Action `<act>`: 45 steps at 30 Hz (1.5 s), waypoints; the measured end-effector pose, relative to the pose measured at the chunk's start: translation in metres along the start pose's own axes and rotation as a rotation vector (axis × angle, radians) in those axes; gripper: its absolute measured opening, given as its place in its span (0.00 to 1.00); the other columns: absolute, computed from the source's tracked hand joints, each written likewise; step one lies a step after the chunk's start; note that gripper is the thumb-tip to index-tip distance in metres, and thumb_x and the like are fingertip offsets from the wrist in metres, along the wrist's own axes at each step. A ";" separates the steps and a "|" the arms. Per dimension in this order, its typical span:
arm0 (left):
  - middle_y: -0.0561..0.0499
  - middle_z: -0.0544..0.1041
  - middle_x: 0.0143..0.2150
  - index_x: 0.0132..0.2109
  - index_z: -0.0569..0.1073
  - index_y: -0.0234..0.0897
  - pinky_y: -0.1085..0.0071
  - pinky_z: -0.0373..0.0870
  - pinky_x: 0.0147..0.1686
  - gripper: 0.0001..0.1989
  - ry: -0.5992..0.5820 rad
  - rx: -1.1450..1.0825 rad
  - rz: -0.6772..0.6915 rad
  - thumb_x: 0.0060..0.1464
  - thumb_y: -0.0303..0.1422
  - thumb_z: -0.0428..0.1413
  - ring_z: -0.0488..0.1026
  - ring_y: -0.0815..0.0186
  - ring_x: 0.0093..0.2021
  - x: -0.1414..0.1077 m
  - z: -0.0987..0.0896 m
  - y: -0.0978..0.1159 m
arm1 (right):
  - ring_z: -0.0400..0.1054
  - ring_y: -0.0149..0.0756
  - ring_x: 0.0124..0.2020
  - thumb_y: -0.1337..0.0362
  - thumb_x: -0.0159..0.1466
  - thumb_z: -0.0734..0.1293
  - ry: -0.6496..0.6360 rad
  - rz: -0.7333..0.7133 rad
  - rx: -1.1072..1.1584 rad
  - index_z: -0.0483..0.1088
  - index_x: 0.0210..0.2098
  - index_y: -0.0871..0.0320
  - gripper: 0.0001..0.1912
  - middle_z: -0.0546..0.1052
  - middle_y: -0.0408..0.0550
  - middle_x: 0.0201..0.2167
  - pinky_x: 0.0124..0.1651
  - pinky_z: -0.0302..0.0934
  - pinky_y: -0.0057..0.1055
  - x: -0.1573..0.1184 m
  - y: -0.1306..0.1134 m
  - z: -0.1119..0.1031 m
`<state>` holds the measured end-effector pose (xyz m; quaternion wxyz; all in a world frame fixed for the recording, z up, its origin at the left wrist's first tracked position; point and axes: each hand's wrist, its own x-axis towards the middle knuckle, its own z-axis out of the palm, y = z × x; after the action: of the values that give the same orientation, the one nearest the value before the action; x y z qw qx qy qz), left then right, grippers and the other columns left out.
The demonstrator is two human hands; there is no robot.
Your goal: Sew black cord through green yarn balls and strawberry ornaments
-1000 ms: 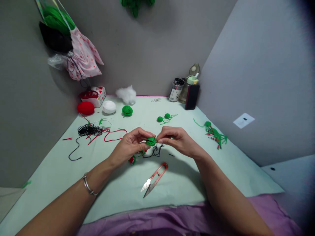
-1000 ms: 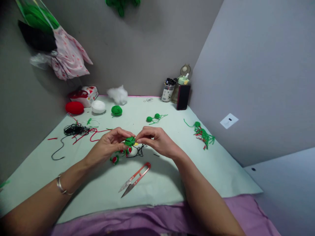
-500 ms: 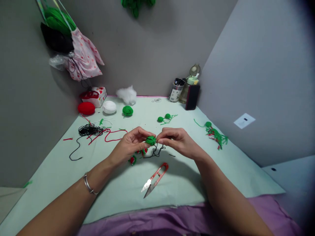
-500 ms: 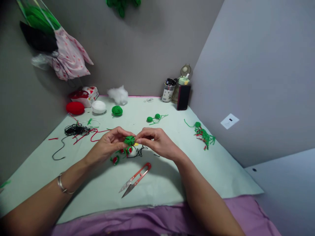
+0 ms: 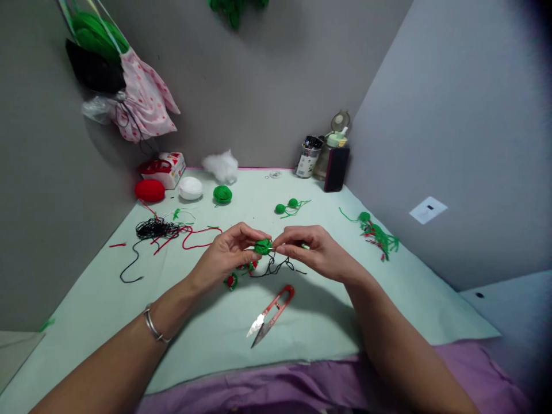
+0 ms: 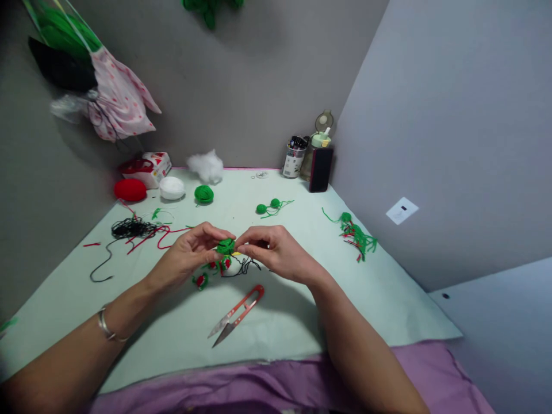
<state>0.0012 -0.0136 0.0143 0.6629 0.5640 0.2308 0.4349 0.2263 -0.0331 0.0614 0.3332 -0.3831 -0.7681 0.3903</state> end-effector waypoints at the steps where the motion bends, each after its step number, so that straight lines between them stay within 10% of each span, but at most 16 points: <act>1: 0.48 0.80 0.48 0.41 0.77 0.39 0.67 0.71 0.45 0.09 -0.010 -0.002 0.005 0.52 0.28 0.66 0.76 0.63 0.46 0.000 0.000 0.000 | 0.62 0.28 0.28 0.61 0.67 0.68 -0.007 0.009 0.008 0.78 0.35 0.60 0.10 0.75 0.45 0.29 0.32 0.56 0.28 0.000 0.000 0.000; 13: 0.48 0.79 0.49 0.40 0.76 0.38 0.66 0.72 0.45 0.08 -0.048 -0.014 0.024 0.52 0.26 0.65 0.76 0.65 0.45 -0.001 0.001 -0.002 | 0.60 0.27 0.27 0.58 0.64 0.71 -0.060 -0.020 0.192 0.76 0.32 0.60 0.11 0.73 0.43 0.26 0.32 0.55 0.29 0.007 0.016 0.002; 25: 0.49 0.79 0.44 0.45 0.78 0.39 0.65 0.70 0.50 0.12 0.119 0.044 0.004 0.53 0.31 0.66 0.75 0.63 0.46 0.001 0.002 -0.004 | 0.56 0.27 0.24 0.56 0.64 0.70 0.165 0.119 -0.013 0.72 0.30 0.60 0.13 0.68 0.39 0.22 0.28 0.51 0.27 0.011 0.018 0.015; 37: 0.49 0.80 0.43 0.46 0.79 0.39 0.66 0.70 0.48 0.12 0.120 0.108 -0.022 0.53 0.34 0.66 0.75 0.62 0.45 0.001 0.000 -0.007 | 0.70 0.31 0.31 0.66 0.69 0.61 -0.007 0.095 0.325 0.61 0.43 0.56 0.03 0.74 0.42 0.30 0.38 0.67 0.31 0.007 0.011 0.022; 45: 0.49 0.79 0.46 0.49 0.78 0.41 0.66 0.68 0.48 0.14 0.100 0.147 -0.084 0.56 0.37 0.64 0.75 0.63 0.46 0.000 0.000 -0.015 | 0.65 0.30 0.31 0.65 0.68 0.66 0.192 -0.085 -0.263 0.73 0.37 0.57 0.04 0.75 0.45 0.32 0.35 0.58 0.29 0.009 0.016 0.021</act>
<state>0.0059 -0.0130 0.0004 0.6250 0.5787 0.3182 0.4162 0.2103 -0.0263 0.0397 0.3684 -0.4260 -0.7926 0.2334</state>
